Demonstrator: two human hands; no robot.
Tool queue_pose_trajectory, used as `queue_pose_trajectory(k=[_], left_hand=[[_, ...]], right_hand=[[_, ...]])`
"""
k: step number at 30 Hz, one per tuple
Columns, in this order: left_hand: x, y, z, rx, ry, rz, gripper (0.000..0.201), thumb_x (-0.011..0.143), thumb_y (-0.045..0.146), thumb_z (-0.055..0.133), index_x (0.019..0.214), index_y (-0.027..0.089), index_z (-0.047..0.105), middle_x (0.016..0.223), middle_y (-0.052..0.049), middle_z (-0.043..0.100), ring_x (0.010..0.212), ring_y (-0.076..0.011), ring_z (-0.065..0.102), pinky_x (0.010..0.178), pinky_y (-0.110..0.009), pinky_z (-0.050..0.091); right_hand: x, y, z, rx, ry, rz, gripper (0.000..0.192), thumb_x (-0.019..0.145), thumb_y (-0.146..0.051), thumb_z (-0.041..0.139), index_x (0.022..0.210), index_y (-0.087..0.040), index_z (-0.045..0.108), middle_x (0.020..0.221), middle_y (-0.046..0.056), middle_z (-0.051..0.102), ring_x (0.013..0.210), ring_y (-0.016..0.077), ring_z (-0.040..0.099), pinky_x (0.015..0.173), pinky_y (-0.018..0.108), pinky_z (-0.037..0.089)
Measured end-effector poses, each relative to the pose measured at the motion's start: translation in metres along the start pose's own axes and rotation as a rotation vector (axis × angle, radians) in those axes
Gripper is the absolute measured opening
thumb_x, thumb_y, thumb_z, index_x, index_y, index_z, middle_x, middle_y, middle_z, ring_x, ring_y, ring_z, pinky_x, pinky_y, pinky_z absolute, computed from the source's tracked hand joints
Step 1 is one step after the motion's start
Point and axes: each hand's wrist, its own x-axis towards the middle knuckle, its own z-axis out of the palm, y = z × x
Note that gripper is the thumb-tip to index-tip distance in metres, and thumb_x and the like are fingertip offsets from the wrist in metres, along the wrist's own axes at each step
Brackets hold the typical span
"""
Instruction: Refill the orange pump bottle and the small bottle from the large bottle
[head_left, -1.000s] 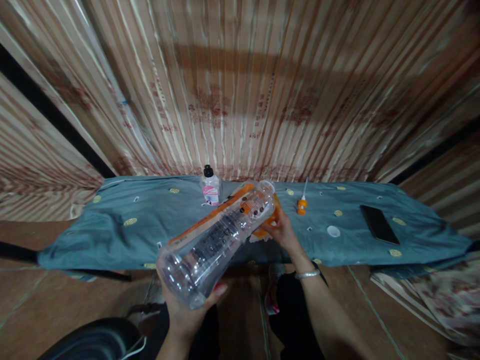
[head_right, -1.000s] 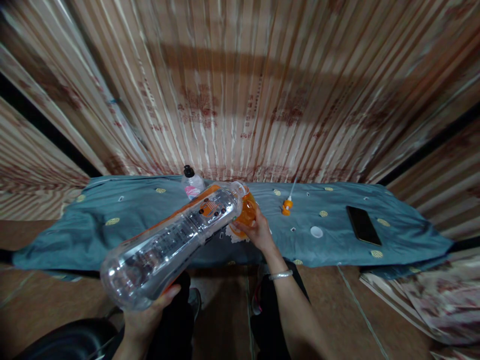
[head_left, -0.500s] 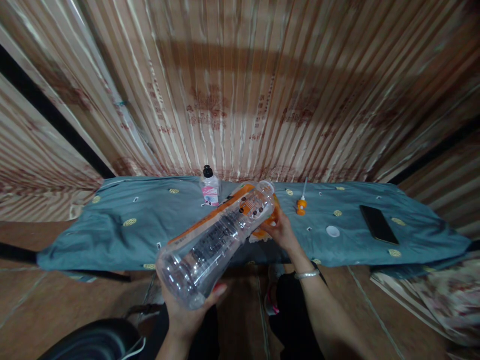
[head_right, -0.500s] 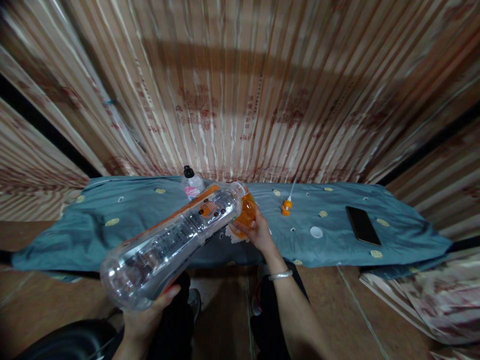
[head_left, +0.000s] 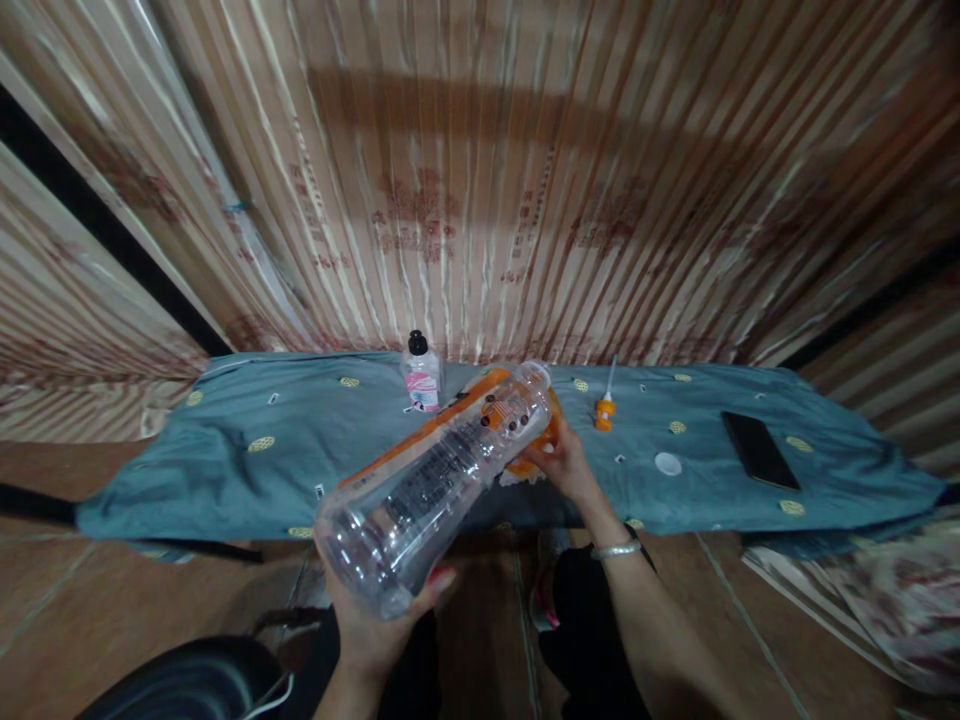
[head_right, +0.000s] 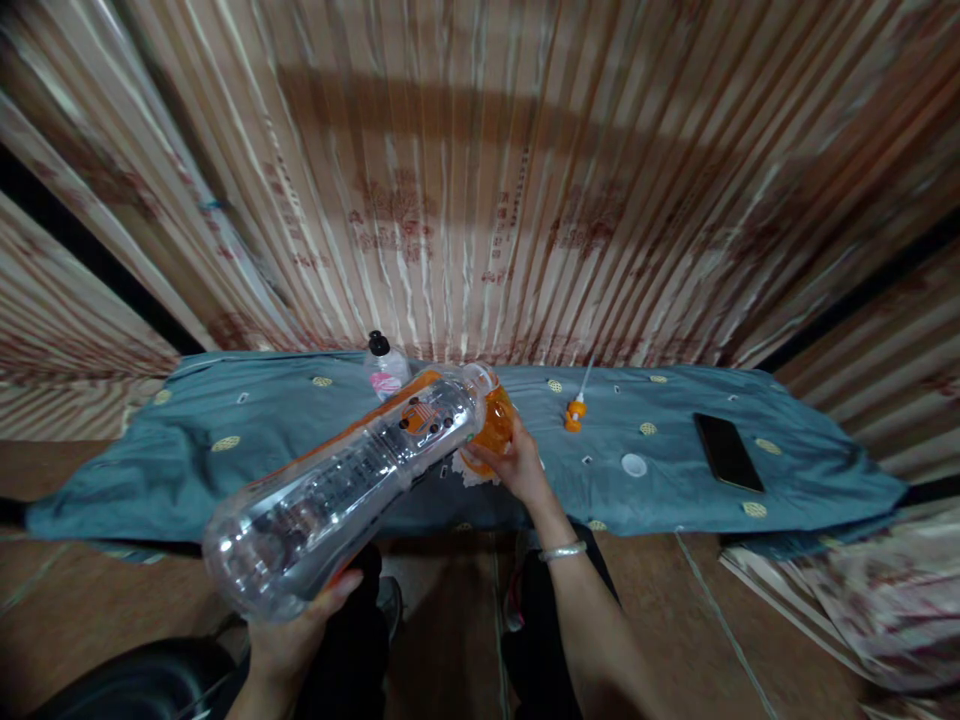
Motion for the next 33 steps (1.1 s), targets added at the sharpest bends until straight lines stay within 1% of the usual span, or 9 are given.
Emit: queue_pose_trajectory(k=[4,10,15,19,21,24,29,33], left_hand=[[-0.0018,0.0028,0.0032,-0.064,-0.005,-0.026,0.119,0.046,0.079,0.087,0.14,0.018,0.047,0.116,-0.011,0.068,0.113,-0.0348,0.07,0.101,-0.048,0.057],[0.0003,-0.0019,0.0006,-0.044,-0.022,-0.001,0.118,0.047,0.077,0.088,0.141,0.018,0.047,0.124,-0.013,0.067,0.121,-0.0359,0.066,0.112,-0.05,0.05],[0.0009,-0.0047,-0.0025,-0.023,-0.034,0.028,0.119,0.045,0.075,0.09,0.141,0.019,0.048,0.122,-0.011,0.064,0.116,-0.0353,0.067,0.107,-0.049,0.054],[0.0,-0.0036,-0.0028,0.002,-0.032,0.005,0.115,0.049,0.077,0.088,0.14,0.019,0.048,0.115,-0.01,0.066,0.107,-0.0333,0.069,0.101,-0.047,0.058],[0.0003,-0.0031,-0.0028,0.009,-0.028,0.011,0.114,0.048,0.077,0.088,0.139,0.019,0.049,0.116,-0.01,0.065,0.109,-0.0336,0.069,0.101,-0.047,0.057],[0.0007,-0.0023,-0.0024,-0.001,-0.032,0.022,0.115,0.047,0.076,0.089,0.138,0.018,0.05,0.12,-0.011,0.064,0.112,-0.0343,0.067,0.103,-0.048,0.056],[-0.0022,0.0006,0.0001,-0.037,-0.012,-0.051,0.119,0.047,0.079,0.087,0.139,0.016,0.048,0.119,-0.013,0.067,0.111,-0.0334,0.068,0.102,-0.047,0.056],[-0.003,0.005,0.0015,-0.042,-0.001,-0.049,0.115,0.047,0.079,0.087,0.136,0.016,0.05,0.118,-0.013,0.067,0.109,-0.033,0.069,0.101,-0.046,0.058]], right_hand=[[-0.0002,0.003,0.0005,0.006,0.009,-0.011,0.065,0.071,-0.05,0.089,0.127,-0.027,0.066,0.123,0.008,0.073,0.116,0.0304,0.068,0.107,0.051,0.054],[-0.0006,0.0041,-0.0016,-0.023,0.011,-0.001,0.067,0.071,-0.051,0.088,0.129,-0.027,0.065,0.12,0.008,0.073,0.113,0.0309,0.069,0.105,0.053,0.055],[-0.0007,0.004,-0.002,-0.033,0.004,-0.02,0.065,0.074,-0.048,0.087,0.131,-0.027,0.064,0.122,0.008,0.073,0.115,0.0309,0.069,0.106,0.052,0.055],[-0.0007,0.0032,-0.0017,-0.039,0.007,-0.014,0.065,0.074,-0.048,0.086,0.132,-0.028,0.064,0.119,0.008,0.074,0.112,0.0299,0.07,0.103,0.05,0.057],[-0.0005,0.0022,-0.0016,-0.035,0.003,-0.012,0.065,0.074,-0.048,0.086,0.131,-0.027,0.064,0.119,0.008,0.075,0.112,0.0296,0.07,0.102,0.049,0.058],[-0.0001,0.0005,-0.001,-0.029,0.011,-0.02,0.063,0.073,-0.049,0.086,0.129,-0.027,0.066,0.121,0.008,0.074,0.114,0.03,0.07,0.105,0.051,0.056],[0.0003,-0.0015,0.0001,-0.017,0.013,-0.017,0.063,0.072,-0.05,0.087,0.128,-0.028,0.065,0.121,0.008,0.074,0.114,0.0302,0.07,0.106,0.053,0.055],[0.0,-0.0028,0.0003,-0.013,-0.007,0.013,0.066,0.072,-0.049,0.088,0.13,-0.028,0.064,0.121,0.008,0.074,0.112,0.0297,0.071,0.105,0.052,0.056]])
